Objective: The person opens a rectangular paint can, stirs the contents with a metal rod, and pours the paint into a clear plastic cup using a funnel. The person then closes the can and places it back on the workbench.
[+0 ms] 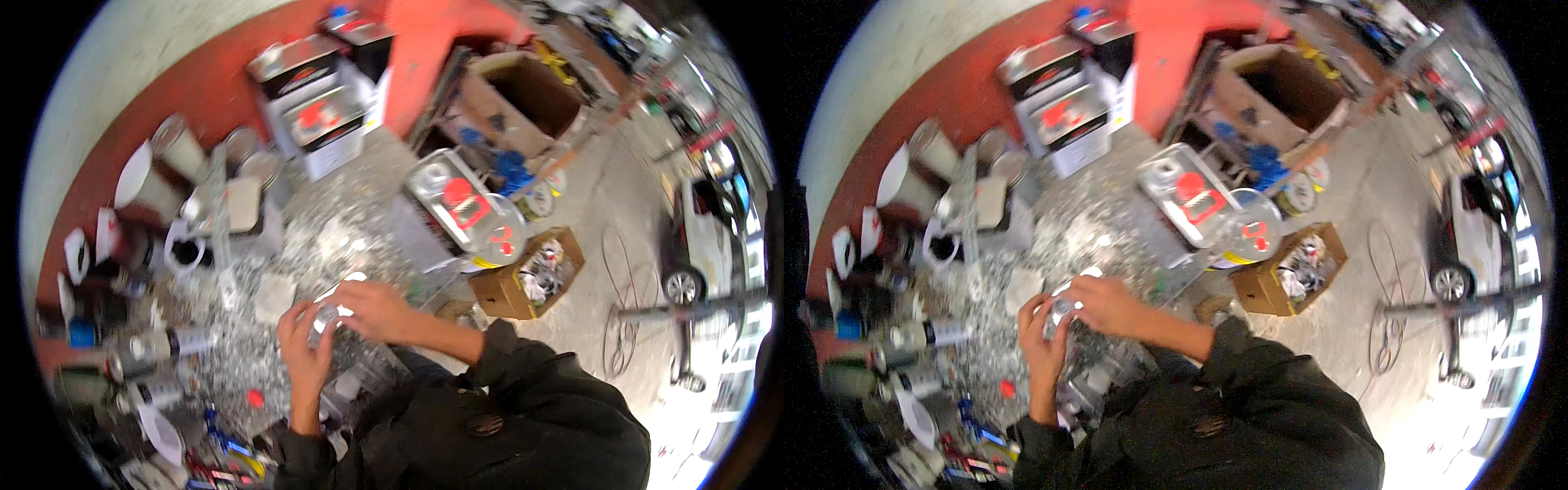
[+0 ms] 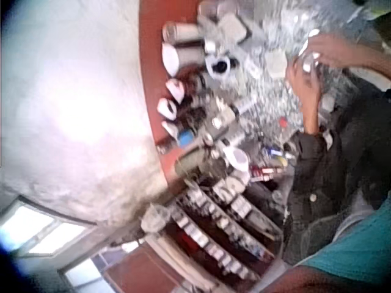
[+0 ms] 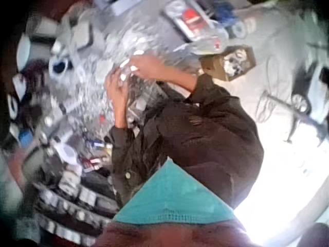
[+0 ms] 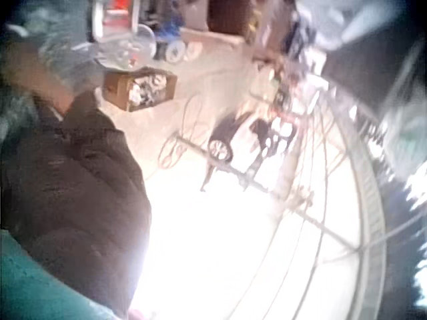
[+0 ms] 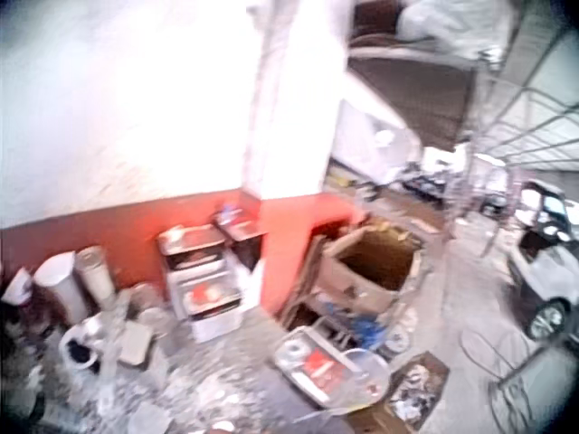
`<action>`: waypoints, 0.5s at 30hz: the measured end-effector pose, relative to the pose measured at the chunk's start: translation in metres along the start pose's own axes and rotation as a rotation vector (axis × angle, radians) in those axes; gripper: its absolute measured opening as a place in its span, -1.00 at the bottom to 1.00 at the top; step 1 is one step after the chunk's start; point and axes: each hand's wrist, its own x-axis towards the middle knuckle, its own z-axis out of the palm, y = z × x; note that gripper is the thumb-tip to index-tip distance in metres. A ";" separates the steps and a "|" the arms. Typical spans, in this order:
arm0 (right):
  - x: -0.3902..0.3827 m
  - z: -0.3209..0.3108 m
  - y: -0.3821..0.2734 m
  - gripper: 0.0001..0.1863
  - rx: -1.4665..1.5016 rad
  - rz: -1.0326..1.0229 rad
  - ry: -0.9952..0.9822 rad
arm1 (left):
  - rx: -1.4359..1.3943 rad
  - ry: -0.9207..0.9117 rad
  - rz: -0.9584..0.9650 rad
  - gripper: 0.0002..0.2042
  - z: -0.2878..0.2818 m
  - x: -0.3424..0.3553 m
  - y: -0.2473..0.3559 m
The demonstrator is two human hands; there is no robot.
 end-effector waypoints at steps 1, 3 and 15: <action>-0.005 -0.004 -0.003 -0.55 -0.012 -0.011 0.079 | 0.028 -0.008 0.022 -0.60 0.002 -0.001 0.003; -0.020 -0.017 -0.012 -0.56 -0.003 0.084 0.219 | 0.063 0.003 0.060 -0.55 0.006 -0.004 0.009; -0.153 -0.034 -0.039 -0.64 0.082 0.543 0.483 | -0.268 0.235 -0.134 -0.76 -0.010 -0.036 -0.008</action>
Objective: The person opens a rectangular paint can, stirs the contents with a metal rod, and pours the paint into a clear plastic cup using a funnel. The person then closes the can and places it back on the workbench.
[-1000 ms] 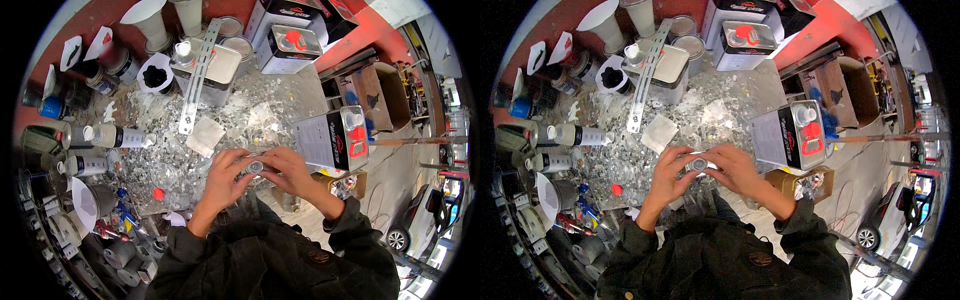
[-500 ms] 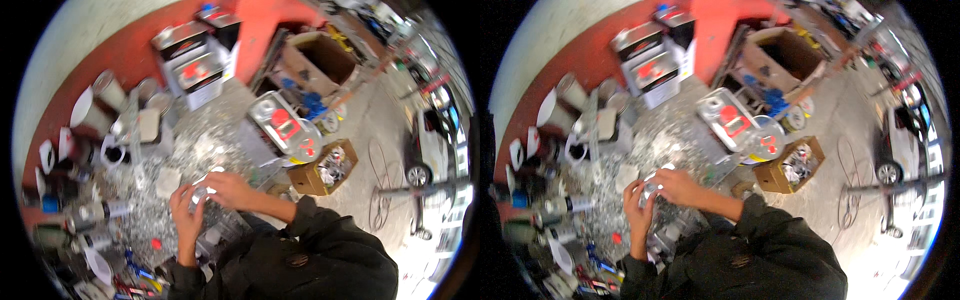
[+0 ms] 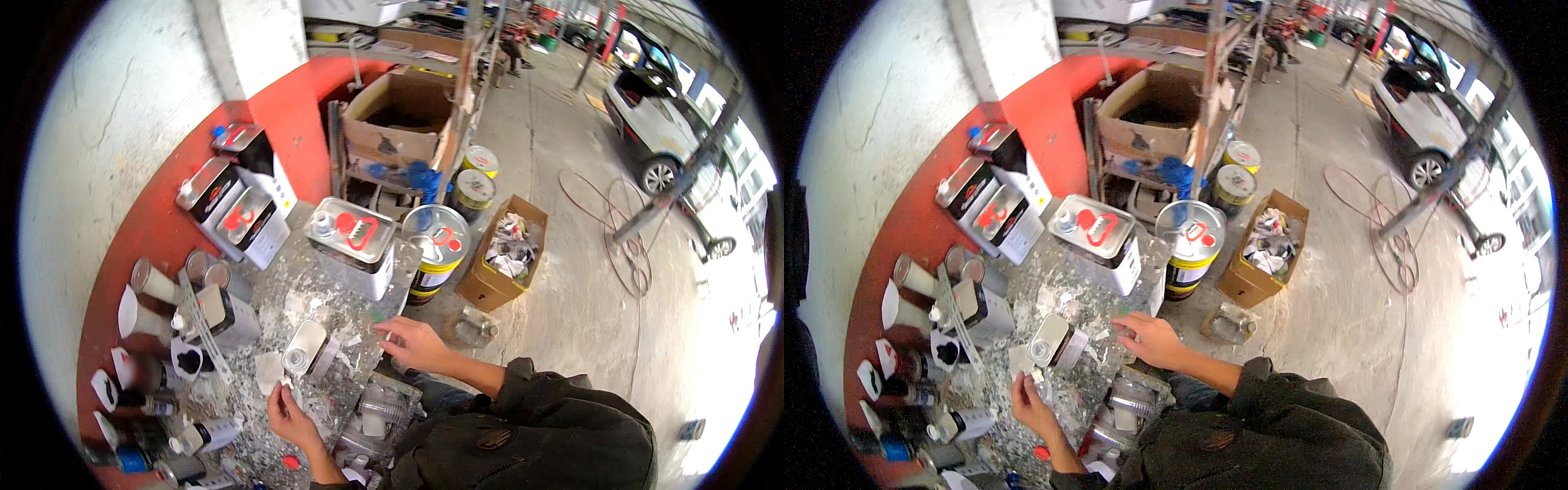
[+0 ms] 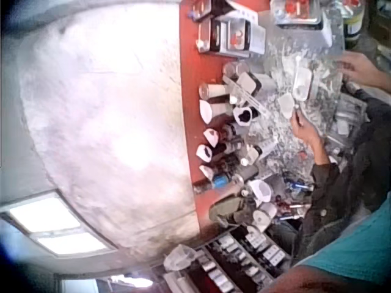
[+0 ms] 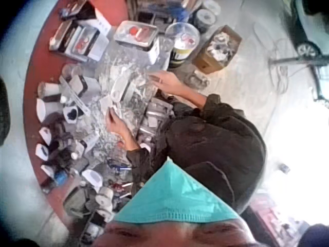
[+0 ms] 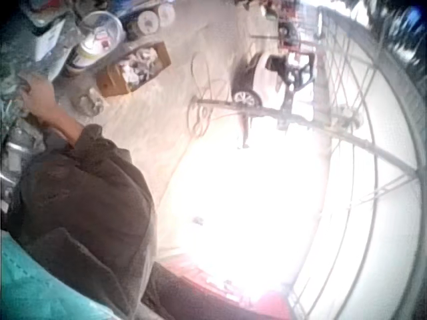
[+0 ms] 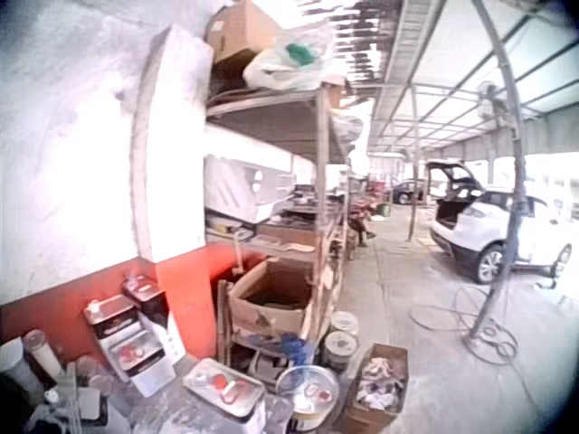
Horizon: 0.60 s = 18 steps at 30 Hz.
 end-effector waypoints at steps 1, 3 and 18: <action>-0.012 -0.007 0.005 -0.64 0.003 0.021 0.033 | -0.082 -0.011 -0.078 -0.77 0.001 -0.002 -0.004; -0.032 -0.019 0.007 -0.66 -0.014 0.051 0.068 | -0.143 -0.004 -0.176 -0.81 0.000 -0.004 -0.017; -0.091 -0.120 0.080 -0.73 -0.033 -0.011 0.065 | -0.104 0.133 -0.303 -0.79 0.000 -0.041 -0.026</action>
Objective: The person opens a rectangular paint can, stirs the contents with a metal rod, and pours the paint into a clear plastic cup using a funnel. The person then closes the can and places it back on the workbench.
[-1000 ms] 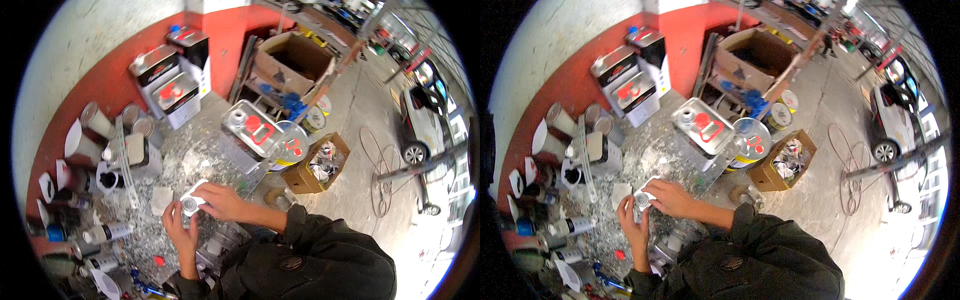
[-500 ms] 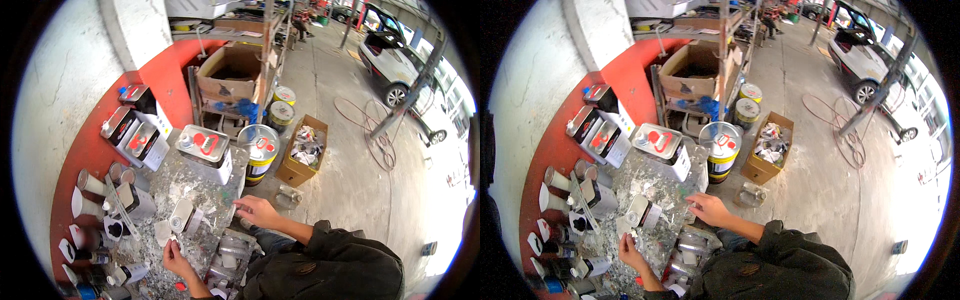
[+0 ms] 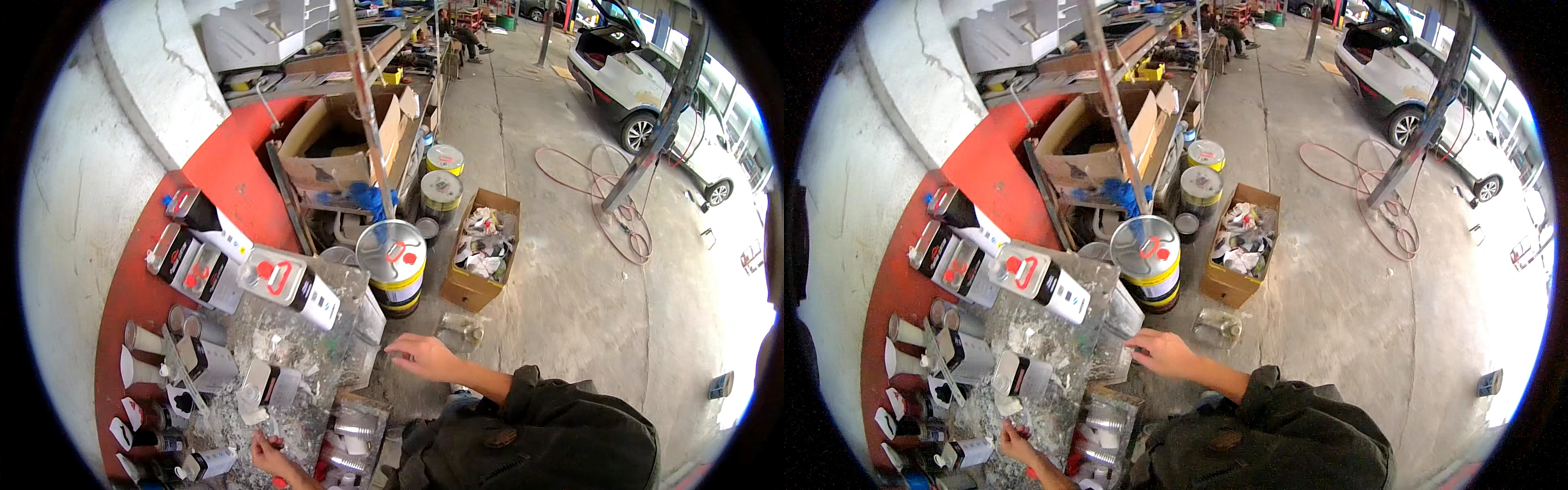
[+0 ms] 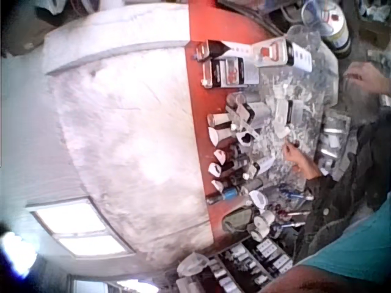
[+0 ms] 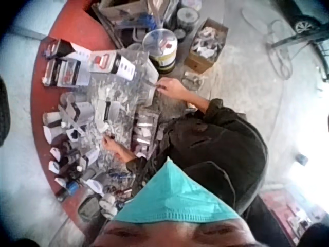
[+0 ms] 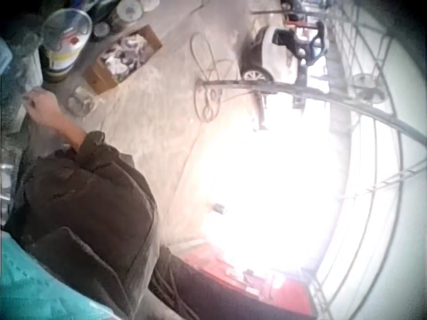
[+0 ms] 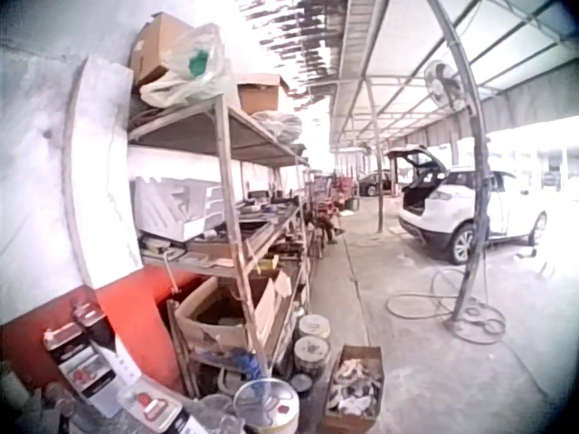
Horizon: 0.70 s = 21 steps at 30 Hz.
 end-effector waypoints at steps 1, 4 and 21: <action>-0.003 -0.013 0.006 -0.73 0.000 0.028 -0.022 | 0.031 -0.037 0.047 -0.71 -0.001 -0.005 -0.006; -0.012 -0.047 0.033 -0.73 -0.007 0.066 -0.042 | -0.076 0.041 0.027 -0.66 0.004 -0.009 -0.029; -0.114 -0.152 0.129 -0.75 0.039 0.327 0.154 | 0.046 -0.159 -0.018 -0.79 0.150 -0.125 0.033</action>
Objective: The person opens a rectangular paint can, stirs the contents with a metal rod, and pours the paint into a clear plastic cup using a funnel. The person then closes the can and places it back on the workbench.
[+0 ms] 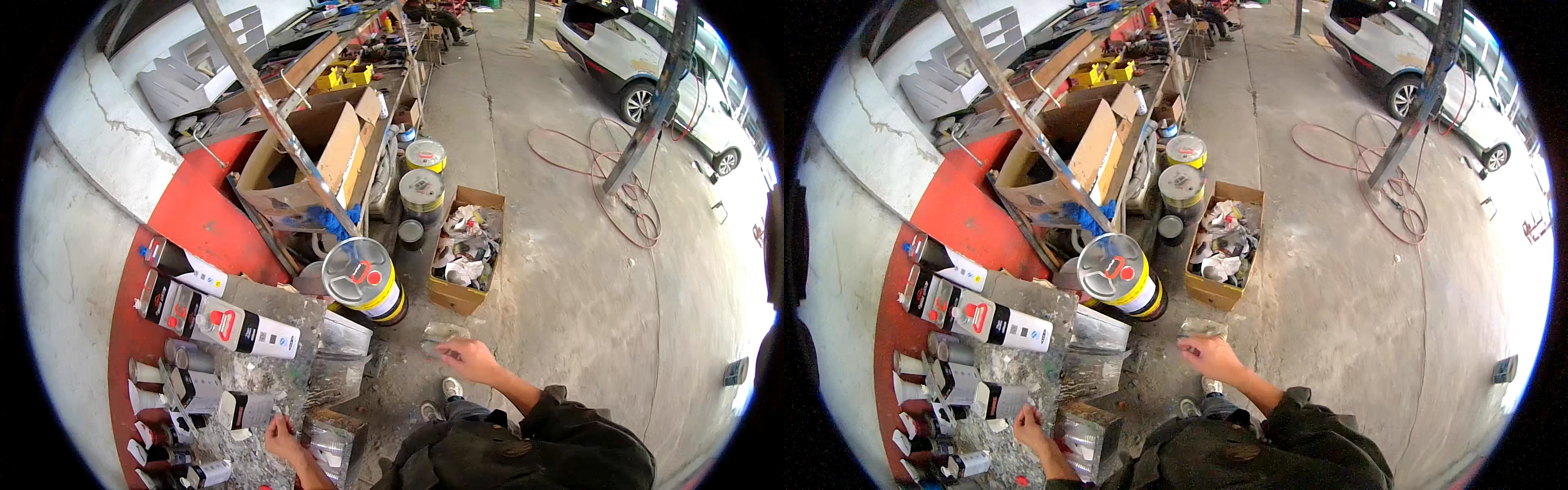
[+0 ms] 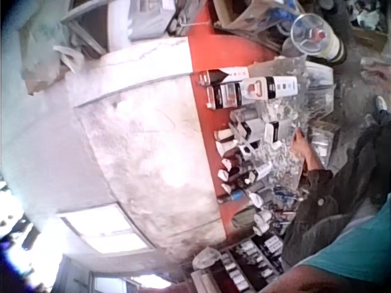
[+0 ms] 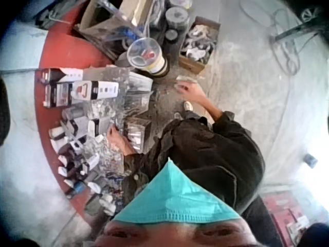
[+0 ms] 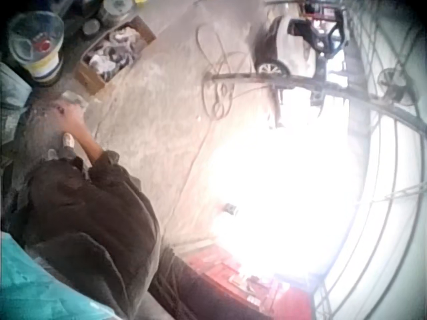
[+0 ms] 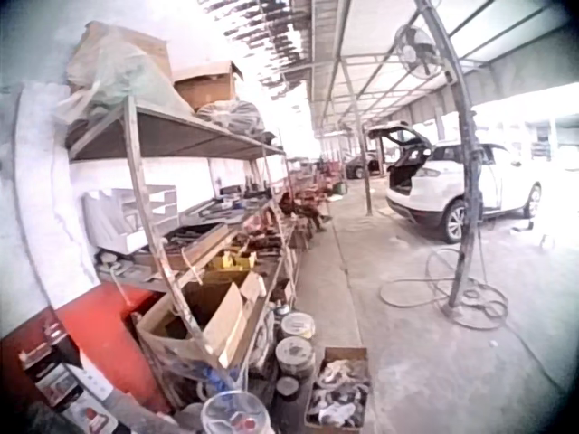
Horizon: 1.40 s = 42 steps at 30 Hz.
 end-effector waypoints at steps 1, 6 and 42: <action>-0.011 -0.001 0.006 -0.75 -0.003 0.015 0.039 | 0.011 -0.008 0.002 -0.77 0.009 0.002 0.001; -0.063 -0.011 0.023 -0.78 -0.063 0.154 0.079 | 0.000 -0.115 -0.100 -0.79 0.043 -0.001 -0.001; -0.231 -0.416 0.266 -0.76 -0.312 0.452 0.362 | 0.255 -0.523 0.192 -0.18 0.404 -0.325 -0.019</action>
